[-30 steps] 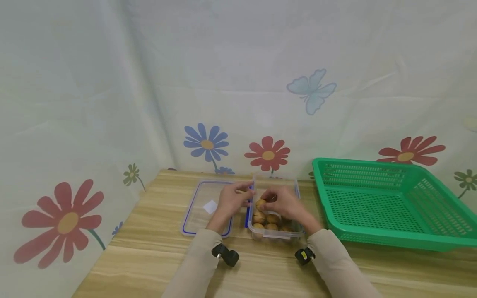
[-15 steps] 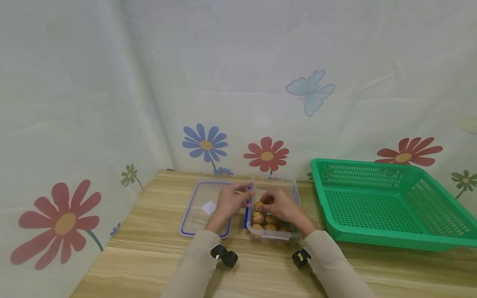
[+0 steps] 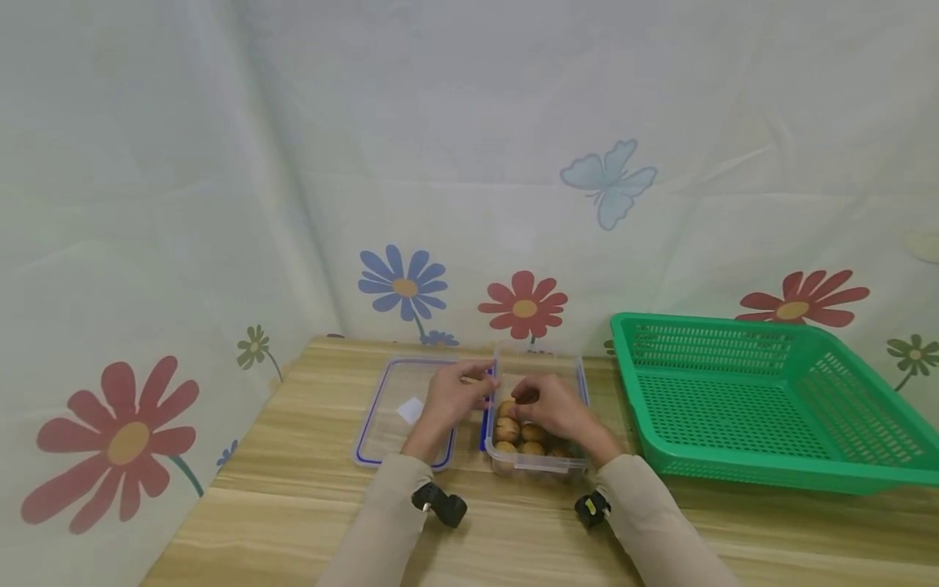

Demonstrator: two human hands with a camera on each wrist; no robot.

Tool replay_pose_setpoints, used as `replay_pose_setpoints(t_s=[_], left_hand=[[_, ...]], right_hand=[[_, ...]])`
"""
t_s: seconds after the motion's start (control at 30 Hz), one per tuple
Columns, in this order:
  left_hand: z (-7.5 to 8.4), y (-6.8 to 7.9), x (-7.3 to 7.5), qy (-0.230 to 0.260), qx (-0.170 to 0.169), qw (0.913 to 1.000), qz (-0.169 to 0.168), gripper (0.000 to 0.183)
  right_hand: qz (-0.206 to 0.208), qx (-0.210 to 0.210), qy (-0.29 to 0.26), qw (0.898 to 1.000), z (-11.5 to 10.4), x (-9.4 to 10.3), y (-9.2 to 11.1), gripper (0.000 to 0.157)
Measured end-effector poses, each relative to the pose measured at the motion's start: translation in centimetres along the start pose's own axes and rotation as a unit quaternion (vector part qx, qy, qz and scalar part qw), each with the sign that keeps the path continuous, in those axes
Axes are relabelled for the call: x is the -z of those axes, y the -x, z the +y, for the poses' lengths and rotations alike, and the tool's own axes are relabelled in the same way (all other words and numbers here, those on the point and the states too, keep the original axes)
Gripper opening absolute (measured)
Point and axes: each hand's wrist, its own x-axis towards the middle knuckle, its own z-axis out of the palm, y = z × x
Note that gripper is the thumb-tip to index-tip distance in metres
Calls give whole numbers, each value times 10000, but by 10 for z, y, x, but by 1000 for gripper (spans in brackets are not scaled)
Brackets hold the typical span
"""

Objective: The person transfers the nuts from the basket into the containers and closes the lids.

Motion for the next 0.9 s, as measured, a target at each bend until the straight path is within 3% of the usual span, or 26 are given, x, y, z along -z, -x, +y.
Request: replay_pose_setpoints(t_s=[0.2, 0.37, 0.53, 0.77, 0.9], left_hand=[[6, 3, 12, 146, -108, 9998, 88, 48], [11, 7, 33, 228, -357, 9987, 266, 48], [15, 10, 59, 62, -559, 9975, 419, 47], [13, 17, 93, -368, -573, 9954, 674, 48], [12, 22, 107, -499, -445, 9948, 769, 55]], right_hand=[[269, -52, -172, 9995, -8, 2, 1, 23], [665, -55, -423, 9969, -30, 6, 4, 27], [921, 204, -692, 9931, -55, 1, 6, 34], [535, 145, -1645, 9848, -80, -21, 2, 53], [474, 32, -1609, 9858, -89, -37, -3, 63]])
